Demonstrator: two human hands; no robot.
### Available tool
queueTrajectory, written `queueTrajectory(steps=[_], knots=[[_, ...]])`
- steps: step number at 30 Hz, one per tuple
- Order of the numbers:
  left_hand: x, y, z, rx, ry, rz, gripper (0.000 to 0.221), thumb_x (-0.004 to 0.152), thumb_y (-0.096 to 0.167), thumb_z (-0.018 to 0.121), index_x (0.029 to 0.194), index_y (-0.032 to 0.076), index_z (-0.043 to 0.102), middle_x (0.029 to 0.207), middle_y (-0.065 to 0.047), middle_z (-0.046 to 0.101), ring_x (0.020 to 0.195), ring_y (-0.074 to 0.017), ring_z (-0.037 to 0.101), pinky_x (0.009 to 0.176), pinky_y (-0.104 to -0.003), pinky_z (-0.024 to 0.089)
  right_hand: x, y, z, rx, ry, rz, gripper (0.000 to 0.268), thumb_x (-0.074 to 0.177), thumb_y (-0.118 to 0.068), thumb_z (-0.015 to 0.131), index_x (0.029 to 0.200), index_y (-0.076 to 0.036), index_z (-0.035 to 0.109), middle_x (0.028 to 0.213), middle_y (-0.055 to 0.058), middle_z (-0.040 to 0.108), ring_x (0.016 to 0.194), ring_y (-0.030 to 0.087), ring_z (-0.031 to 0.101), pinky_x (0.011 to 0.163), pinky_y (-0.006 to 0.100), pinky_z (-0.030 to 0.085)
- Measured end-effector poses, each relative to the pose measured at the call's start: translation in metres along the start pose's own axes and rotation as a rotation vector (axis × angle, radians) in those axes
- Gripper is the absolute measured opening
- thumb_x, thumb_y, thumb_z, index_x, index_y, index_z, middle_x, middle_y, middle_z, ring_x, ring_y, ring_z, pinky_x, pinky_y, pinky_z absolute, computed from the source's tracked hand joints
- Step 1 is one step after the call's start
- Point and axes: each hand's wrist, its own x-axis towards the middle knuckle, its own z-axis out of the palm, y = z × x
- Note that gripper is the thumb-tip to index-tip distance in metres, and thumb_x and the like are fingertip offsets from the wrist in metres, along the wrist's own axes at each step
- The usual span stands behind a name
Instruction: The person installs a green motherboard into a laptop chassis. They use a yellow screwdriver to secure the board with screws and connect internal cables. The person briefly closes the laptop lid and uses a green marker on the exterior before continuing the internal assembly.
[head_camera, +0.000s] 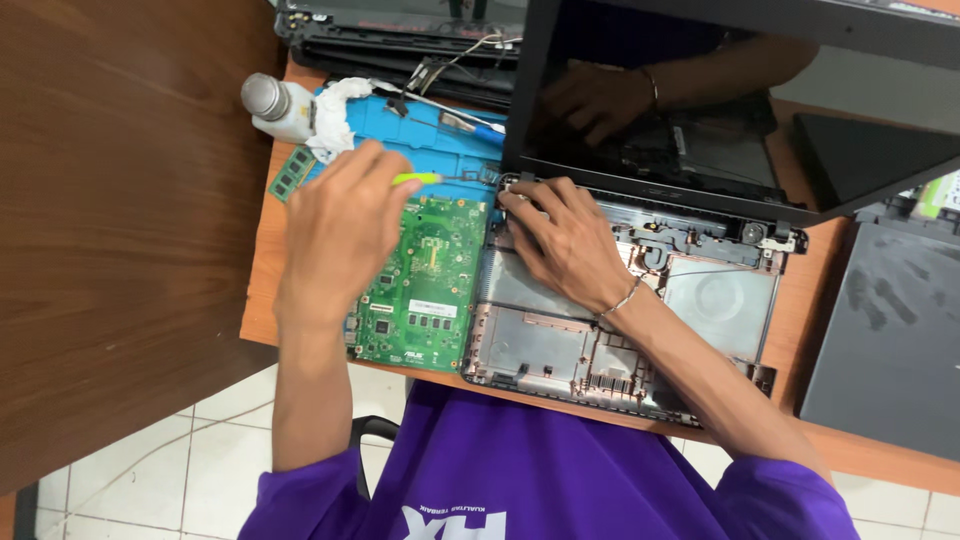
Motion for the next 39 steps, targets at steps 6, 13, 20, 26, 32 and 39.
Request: queueTrajectory(steps=[6,13,20,26,32,39], knots=[[-0.025,-0.029,-0.008,-0.017,0.038,-0.203,0.009,0.101,0.015,0.069,0.104,0.007,0.068,0.100,-0.009,0.067,0.090,-0.0339,0.067,0.070,-0.047,0.051,0.022,-0.010,0.015,0.007,-0.031,-0.070,0.038,0.091,-0.011,0.073,0.127,-0.002,0.065,0.125,0.011,0.063,0.110,0.029,0.058,0.092,0.042,0.052],[-0.038,-0.054,0.002,-0.045,0.015,-0.312,0.011,0.101,0.018,0.066,0.106,0.008,0.067,0.105,-0.008,0.068,0.093,-0.0353,0.067,0.071,-0.048,0.051,0.055,-0.022,0.045,0.034,-0.084,-0.101,0.039,0.092,-0.011,0.072,0.129,-0.001,0.065,0.107,0.010,0.060,0.100,0.028,0.055,0.082,0.041,0.050],[-0.038,-0.068,0.012,-0.107,-0.009,-0.349,0.013,0.102,0.019,0.064,0.107,0.008,0.066,0.105,-0.007,0.068,0.092,-0.0330,0.068,0.072,-0.047,0.051,0.076,-0.029,0.062,0.009,-0.115,-0.096,0.046,0.091,-0.016,0.070,0.134,-0.001,0.065,0.098,0.009,0.056,0.093,0.027,0.052,0.077,0.040,0.049],[-0.039,-0.076,0.015,-0.118,-0.022,-0.356,0.013,0.102,0.020,0.064,0.107,0.008,0.066,0.103,-0.007,0.067,0.091,-0.0327,0.068,0.071,-0.047,0.051,0.080,-0.028,0.068,0.029,-0.158,-0.046,0.040,0.094,-0.021,0.070,0.129,-0.003,0.068,0.096,0.009,0.056,0.092,0.027,0.052,0.078,0.040,0.048],[-0.041,-0.079,0.013,-0.134,-0.041,-0.385,0.012,0.101,0.020,0.065,0.105,0.009,0.067,0.103,-0.006,0.067,0.089,-0.0324,0.068,0.070,-0.047,0.050,0.080,-0.026,0.070,0.045,-0.156,-0.039,0.045,0.095,-0.021,0.069,0.134,-0.002,0.065,0.098,0.010,0.057,0.091,0.027,0.052,0.078,0.040,0.048],[-0.046,-0.078,0.011,-0.134,0.013,-0.369,0.013,0.101,0.021,0.065,0.103,0.008,0.066,0.097,-0.007,0.071,0.087,-0.0322,0.069,0.069,-0.046,0.052,0.072,-0.024,0.070,0.013,-0.149,-0.067,0.046,0.095,-0.019,0.069,0.136,0.002,0.063,0.100,0.011,0.058,0.093,0.027,0.053,0.078,0.040,0.049]])
